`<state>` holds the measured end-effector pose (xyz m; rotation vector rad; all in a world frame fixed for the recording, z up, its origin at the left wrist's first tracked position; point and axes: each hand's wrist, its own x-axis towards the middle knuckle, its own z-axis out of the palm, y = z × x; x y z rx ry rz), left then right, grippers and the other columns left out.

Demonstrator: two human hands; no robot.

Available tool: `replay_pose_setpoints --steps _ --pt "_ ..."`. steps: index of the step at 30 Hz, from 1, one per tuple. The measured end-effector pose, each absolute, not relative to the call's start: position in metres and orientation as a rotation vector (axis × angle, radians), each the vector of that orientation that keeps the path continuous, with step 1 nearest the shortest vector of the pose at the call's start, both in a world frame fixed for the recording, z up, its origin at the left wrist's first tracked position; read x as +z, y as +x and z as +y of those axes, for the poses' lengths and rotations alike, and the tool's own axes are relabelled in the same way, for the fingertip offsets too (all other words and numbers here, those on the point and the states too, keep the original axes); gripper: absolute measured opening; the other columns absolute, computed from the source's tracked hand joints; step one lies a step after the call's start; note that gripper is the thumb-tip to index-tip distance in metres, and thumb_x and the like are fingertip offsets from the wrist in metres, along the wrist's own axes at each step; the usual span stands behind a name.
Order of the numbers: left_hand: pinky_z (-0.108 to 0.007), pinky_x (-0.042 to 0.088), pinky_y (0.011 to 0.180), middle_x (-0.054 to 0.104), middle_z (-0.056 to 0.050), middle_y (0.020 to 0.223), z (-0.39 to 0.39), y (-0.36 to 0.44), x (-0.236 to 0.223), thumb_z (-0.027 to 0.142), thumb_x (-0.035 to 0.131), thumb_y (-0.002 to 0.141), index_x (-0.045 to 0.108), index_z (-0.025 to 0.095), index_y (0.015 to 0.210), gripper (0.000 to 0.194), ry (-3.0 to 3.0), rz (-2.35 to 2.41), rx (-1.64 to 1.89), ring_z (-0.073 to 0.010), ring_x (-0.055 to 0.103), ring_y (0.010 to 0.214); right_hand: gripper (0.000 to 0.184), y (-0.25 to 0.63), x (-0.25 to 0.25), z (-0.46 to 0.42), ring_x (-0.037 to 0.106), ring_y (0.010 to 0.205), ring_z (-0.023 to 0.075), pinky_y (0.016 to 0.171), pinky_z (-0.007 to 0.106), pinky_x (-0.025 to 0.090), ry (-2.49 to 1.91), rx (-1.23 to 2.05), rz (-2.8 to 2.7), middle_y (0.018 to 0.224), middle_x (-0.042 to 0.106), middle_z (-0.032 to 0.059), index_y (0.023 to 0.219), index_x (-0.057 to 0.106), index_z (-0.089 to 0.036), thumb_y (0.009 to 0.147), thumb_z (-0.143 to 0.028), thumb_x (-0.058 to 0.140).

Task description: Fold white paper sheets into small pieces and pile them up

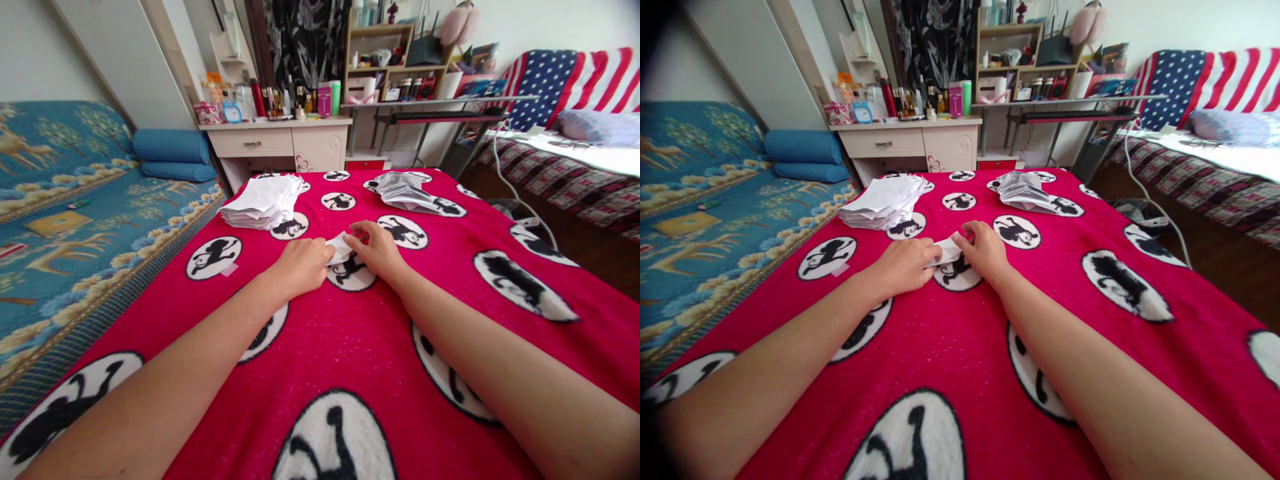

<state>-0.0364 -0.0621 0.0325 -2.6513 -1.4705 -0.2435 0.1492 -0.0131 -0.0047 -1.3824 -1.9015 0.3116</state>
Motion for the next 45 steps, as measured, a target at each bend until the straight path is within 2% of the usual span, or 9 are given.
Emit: replay_pose_setpoints --steps 5,12,16,21,26,32,35,38,45 --pt "-0.035 0.047 0.071 0.068 -0.009 0.079 -0.044 -0.05 0.028 0.021 0.06 0.074 0.068 0.016 0.078 0.01 -2.576 -1.707 -0.772 -0.0248 0.063 0.078 0.038 0.149 -0.001 -0.013 0.062 0.084 0.0205 0.078 0.034 0.047 -1.295 0.424 -1.724 0.098 0.069 0.0121 0.103 0.064 -0.012 0.088 -0.046 0.054" --pt "-0.034 0.055 0.075 0.072 -0.007 0.093 -0.034 -0.042 0.018 0.019 0.072 0.065 0.063 0.014 0.092 0.029 -2.142 -2.279 -2.896 -0.0194 0.067 0.081 0.043 0.134 0.006 -0.023 0.065 0.094 0.0199 0.077 0.032 0.053 -1.035 1.012 -1.557 0.107 0.07 0.0109 0.109 0.06 -0.015 0.082 -0.048 0.06" --pt "-0.035 0.056 0.081 0.072 -0.008 0.094 -0.042 -0.026 0.012 0.011 0.073 0.063 0.062 0.013 0.092 0.032 -1.91 -2.29 -3.33 -0.0186 0.069 0.084 0.039 0.121 0.009 -0.033 0.068 0.077 0.0185 0.068 0.031 0.056 -1.003 1.285 -1.366 0.094 0.073 0.0081 0.105 0.06 -0.016 0.073 -0.036 0.072" --pt "-0.037 0.057 0.077 0.071 -0.007 0.092 -0.045 -0.028 0.01 0.015 0.077 0.063 0.06 0.015 0.098 0.038 -2.047 -2.43 -3.217 -0.0177 0.069 0.077 0.039 0.128 0.011 -0.03 0.065 0.06 0.0156 0.055 0.029 0.054 -1.064 1.362 -1.206 0.084 0.073 0.0064 0.104 0.061 -0.017 0.068 -0.023 0.074" --pt "-0.027 0.056 0.067 0.07 -0.003 0.088 -0.033 -0.049 0.012 0.019 0.076 0.066 0.056 0.018 0.097 0.037 -1.841 -2.572 -3.089 -0.0128 0.067 0.071 0.027 0.151 0.02 -0.021 0.056 0.049 0.0107 0.043 0.021 0.044 -1.102 1.534 -1.378 0.067 0.069 0.003 0.089 0.068 -0.014 0.066 -0.025 0.076" --pt "-0.023 0.051 0.065 0.069 -0.008 0.099 -0.023 -0.067 0.016 0.037 0.076 0.068 0.063 0.017 0.102 0.042 -2.284 -2.396 -2.307 -0.0145 0.064 0.081 0.036 0.167 0.025 -0.018 0.066 0.069 0.0162 0.058 0.024 0.053 -1.078 1.748 -1.738 0.087 0.075 0.0047 0.095 0.074 -0.016 0.061 -0.028 0.079" --pt "-0.028 0.051 0.073 0.07 -0.009 0.096 -0.025 -0.066 0.013 0.036 0.079 0.064 0.066 0.014 0.106 0.05 -2.895 -2.108 -1.896 -0.0164 0.065 0.084 0.039 0.165 0.024 -0.017 0.066 0.071 0.0155 0.061 0.024 0.051 -1.039 1.664 -1.952 0.089 0.075 0.0027 0.103 0.074 -0.017 0.065 -0.028 0.075" --pt "-0.028 0.049 0.068 0.07 -0.006 0.088 -0.029 -0.061 0.008 0.027 0.083 0.055 0.067 0.015 0.106 0.055 -3.128 -1.957 -1.417 -0.0163 0.063 0.075 0.031 0.161 0.022 -0.017 0.062 0.066 0.0139 0.057 0.022 0.047 -1.081 1.407 -2.082 0.082 0.073 0.0011 0.096 0.074 -0.018 0.066 -0.027 0.072" --pt "-0.026 0.042 0.064 0.068 0.0 0.074 -0.03 -0.061 0.011 0.021 0.078 0.059 0.07 0.017 0.079 0.022 -2.987 -1.688 -1.066 -0.0138 0.058 0.067 0.017 0.16 0.03 -0.019 0.056 0.058 0.0119 0.051 0.022 0.04 -1.181 1.052 -2.238 0.069 0.067 0.0002 0.079 0.071 -0.017 0.065 -0.026 0.071"
